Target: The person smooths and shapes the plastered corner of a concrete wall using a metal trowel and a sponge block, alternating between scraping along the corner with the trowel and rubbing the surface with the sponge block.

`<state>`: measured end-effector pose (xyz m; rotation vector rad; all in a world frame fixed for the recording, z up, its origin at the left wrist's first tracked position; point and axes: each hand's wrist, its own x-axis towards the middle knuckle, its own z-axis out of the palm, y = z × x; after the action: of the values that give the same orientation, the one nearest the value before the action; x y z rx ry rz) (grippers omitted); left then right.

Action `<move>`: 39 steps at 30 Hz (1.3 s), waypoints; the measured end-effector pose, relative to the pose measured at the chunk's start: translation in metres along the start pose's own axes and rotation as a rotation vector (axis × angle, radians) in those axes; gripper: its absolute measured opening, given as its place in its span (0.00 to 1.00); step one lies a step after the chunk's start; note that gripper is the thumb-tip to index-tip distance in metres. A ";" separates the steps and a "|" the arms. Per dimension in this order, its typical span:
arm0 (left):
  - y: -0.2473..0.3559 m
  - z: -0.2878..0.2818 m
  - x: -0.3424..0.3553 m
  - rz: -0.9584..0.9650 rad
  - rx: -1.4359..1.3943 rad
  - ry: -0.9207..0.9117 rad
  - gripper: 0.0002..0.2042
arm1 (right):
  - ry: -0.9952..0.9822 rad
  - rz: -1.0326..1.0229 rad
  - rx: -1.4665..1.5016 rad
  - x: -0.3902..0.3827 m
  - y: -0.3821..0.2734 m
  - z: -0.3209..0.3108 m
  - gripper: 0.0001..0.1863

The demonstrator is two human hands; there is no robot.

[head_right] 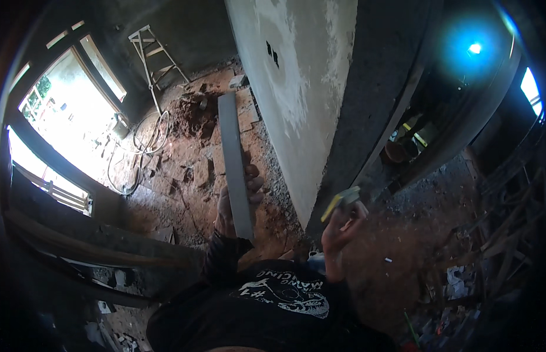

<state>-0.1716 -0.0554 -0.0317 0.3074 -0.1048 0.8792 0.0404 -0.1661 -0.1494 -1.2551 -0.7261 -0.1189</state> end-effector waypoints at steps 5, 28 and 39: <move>-0.020 -0.015 -0.016 -0.127 -0.080 -0.034 0.22 | -0.412 -0.783 -0.158 0.005 -0.078 0.012 0.26; 0.015 0.016 -0.067 0.119 1.261 0.120 0.14 | 0.122 -1.151 -0.246 0.060 -0.095 0.084 0.16; 0.017 0.206 0.129 1.252 1.415 -0.090 0.18 | 0.296 -0.492 -0.074 0.089 -0.095 0.016 0.25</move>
<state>-0.0956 -0.0128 0.1954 1.7221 0.3166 2.0986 0.0589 -0.1572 -0.0199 -1.0755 -0.7625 -0.7249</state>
